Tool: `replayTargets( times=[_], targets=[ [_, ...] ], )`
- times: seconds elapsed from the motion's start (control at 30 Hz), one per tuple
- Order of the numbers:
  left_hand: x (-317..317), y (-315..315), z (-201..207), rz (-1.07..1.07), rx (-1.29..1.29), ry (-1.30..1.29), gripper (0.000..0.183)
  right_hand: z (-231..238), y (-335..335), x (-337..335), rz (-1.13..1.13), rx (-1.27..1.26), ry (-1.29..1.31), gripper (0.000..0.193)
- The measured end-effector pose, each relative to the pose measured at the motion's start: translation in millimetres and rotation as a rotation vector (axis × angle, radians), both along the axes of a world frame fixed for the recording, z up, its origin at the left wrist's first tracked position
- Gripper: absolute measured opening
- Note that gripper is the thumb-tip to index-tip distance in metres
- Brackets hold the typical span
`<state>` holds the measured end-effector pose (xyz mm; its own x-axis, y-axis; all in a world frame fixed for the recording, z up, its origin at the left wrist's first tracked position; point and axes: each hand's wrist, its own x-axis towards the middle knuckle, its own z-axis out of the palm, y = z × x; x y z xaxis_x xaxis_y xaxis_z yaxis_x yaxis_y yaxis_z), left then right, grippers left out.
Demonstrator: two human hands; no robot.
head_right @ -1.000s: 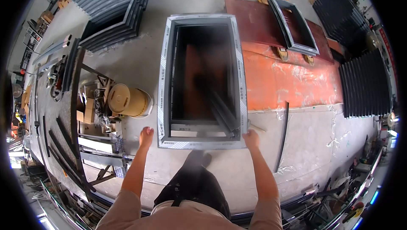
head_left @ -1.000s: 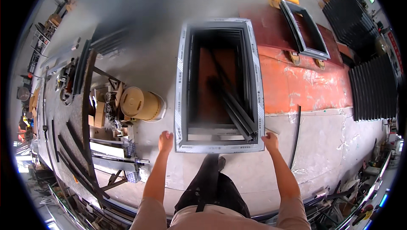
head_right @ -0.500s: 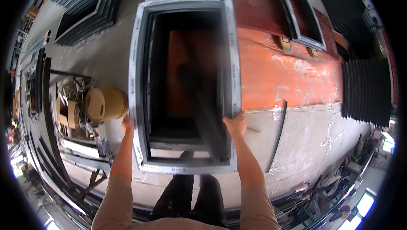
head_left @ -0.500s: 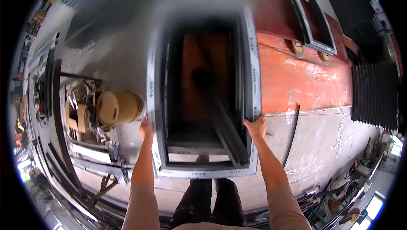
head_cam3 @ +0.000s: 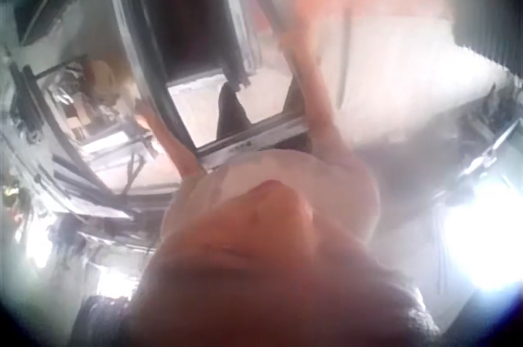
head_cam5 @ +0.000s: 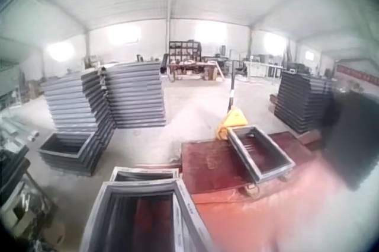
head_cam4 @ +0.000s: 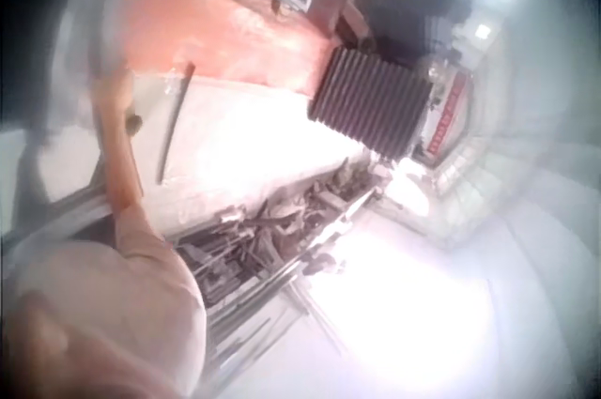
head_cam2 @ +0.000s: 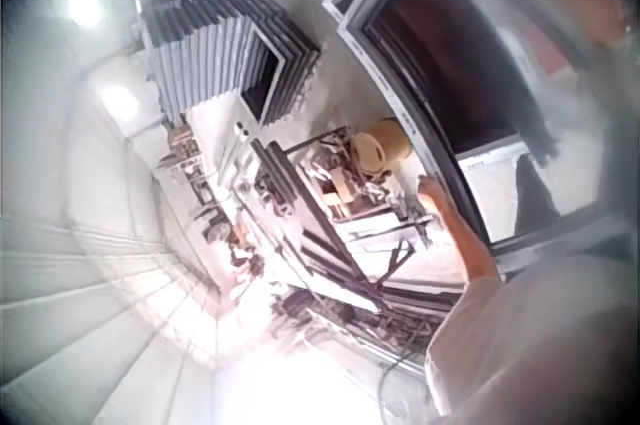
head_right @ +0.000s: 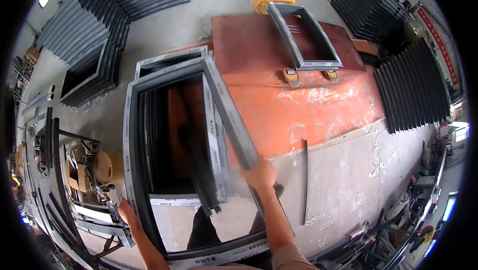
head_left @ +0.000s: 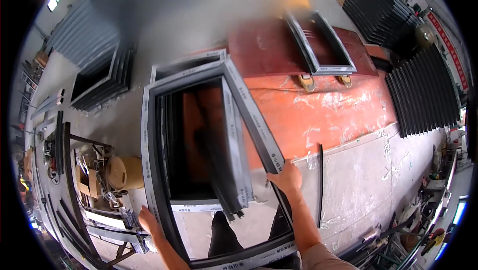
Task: The person carries metal bars, inserts them into stacked window frames, moves a window frame onto another stack, and fits additional metal bars into the frames by hand.
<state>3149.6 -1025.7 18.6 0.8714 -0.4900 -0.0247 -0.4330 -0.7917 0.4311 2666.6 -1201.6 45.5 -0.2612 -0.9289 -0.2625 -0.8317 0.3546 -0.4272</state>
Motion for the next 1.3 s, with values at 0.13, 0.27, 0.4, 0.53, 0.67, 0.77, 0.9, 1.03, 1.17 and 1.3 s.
replayTargets(
  times=[0.13,0.27,0.4,0.53,0.67,0.77,0.9,1.03,1.17,1.3],
  targets=[
    [-92,31,50,-0.053,0.037,-0.172,0.053,17,6,-79,0.074,0.095,-0.098,0.074],
    [-179,44,67,-0.019,0.119,-0.119,0.051,34,8,-177,0.077,0.152,-0.117,0.068],
    [-260,17,101,-0.064,0.074,-0.177,0.052,67,11,-250,0.024,0.178,-0.074,0.068],
    [-315,-29,101,-0.082,-0.026,-0.129,0.051,82,6,-313,-0.053,0.094,-0.055,0.069],
    [-370,-89,102,-0.113,-0.062,-0.206,0.049,100,-19,-367,-0.107,0.032,0.008,0.074],
    [-405,-140,98,-0.177,-0.115,-0.064,0.046,112,-51,-403,-0.173,0.002,-0.001,0.072],
    [-447,-230,84,-0.224,-0.139,-0.043,0.045,89,-111,-450,-0.214,-0.042,0.021,0.074],
    [-491,-344,54,-0.300,-0.129,-0.033,0.046,76,-197,-489,-0.219,-0.102,0.062,0.076],
    [-535,-482,20,-0.279,-0.034,-0.022,0.048,73,-322,-538,-0.255,-0.010,0.136,0.078],
    [-574,-595,20,-0.351,0.024,0.032,0.050,83,-413,-575,-0.297,0.049,0.186,0.075]
  ],
)
